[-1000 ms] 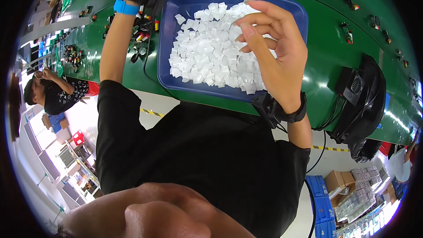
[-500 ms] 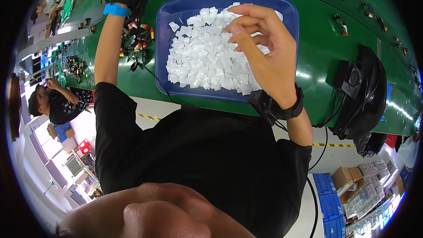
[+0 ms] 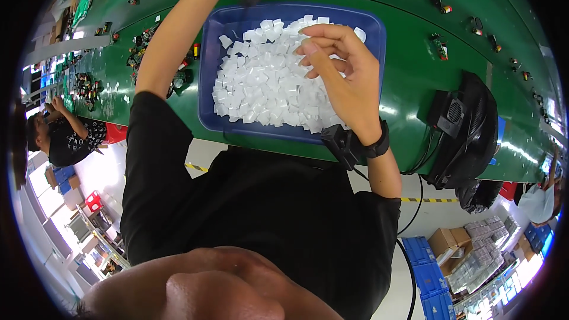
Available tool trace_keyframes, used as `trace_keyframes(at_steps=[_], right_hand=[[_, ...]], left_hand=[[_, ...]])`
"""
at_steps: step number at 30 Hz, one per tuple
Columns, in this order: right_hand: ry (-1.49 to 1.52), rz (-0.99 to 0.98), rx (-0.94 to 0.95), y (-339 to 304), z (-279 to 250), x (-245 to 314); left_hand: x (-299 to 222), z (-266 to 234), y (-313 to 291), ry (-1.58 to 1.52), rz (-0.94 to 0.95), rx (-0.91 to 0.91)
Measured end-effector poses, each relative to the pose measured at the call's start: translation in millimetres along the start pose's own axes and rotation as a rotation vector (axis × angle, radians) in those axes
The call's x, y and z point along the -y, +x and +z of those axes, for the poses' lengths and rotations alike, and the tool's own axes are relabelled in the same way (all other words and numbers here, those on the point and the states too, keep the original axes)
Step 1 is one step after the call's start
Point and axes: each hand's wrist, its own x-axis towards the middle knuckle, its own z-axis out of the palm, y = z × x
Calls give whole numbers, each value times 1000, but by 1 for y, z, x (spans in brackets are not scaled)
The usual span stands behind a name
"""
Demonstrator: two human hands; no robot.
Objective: Assembling small electronic components by inserting cylindrical parts into black plastic housings.
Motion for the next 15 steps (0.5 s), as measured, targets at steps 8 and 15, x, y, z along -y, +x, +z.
trace_keyframes(at_steps=[8,15], right_hand=[[118,141,21,1,8,0],[127,190,108,-1,1,-12]], left_hand=[[29,103,-151,-568,314,-141],[45,130,-173,-447,474,-274]])
